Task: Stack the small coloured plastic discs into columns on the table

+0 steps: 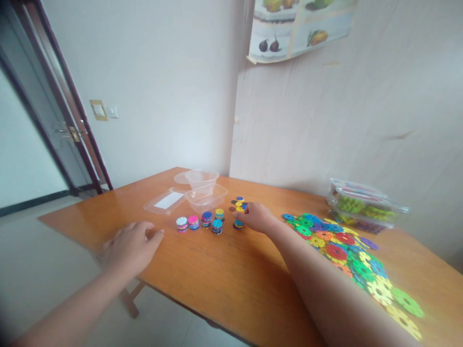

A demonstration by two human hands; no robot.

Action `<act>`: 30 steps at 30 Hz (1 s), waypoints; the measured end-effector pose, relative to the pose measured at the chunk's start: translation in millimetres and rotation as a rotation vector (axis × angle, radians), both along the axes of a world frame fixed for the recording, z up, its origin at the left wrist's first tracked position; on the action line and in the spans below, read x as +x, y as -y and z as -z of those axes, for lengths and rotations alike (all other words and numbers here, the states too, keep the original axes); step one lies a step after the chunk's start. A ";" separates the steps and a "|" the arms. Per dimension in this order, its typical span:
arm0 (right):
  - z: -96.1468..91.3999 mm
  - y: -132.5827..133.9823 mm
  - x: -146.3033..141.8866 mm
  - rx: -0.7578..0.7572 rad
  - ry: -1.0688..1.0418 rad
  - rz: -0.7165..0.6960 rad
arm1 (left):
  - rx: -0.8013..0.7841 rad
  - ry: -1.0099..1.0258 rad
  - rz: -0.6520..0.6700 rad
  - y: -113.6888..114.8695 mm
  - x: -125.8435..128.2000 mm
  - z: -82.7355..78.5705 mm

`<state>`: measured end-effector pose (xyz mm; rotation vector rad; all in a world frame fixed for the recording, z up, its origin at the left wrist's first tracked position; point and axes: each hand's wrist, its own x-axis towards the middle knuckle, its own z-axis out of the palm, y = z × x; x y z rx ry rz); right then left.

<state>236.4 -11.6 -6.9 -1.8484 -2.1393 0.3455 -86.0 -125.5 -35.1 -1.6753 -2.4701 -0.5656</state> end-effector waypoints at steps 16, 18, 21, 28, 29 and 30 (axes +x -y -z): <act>4.0 3.0 -15.2 0.024 0.171 -0.071 | -0.013 0.010 -0.005 -0.5 0.1 -1.0; 4.2 3.0 -14.5 0.030 0.159 -0.075 | -0.014 0.010 -0.005 -0.7 0.2 -0.9; 5.5 3.1 -14.1 0.028 0.132 -0.085 | -0.015 0.009 0.000 -0.6 0.3 -0.9; -3.0 -0.6 -7.1 0.043 0.065 -0.035 | -0.015 0.008 -0.002 -0.6 1.1 -1.6; -7.1 -2.7 -2.2 0.057 0.047 -0.004 | -0.016 0.012 -0.004 -0.7 1.2 -1.6; -11.5 -5.5 3.8 0.082 0.040 0.027 | -0.016 0.016 -0.005 -0.8 1.1 -1.5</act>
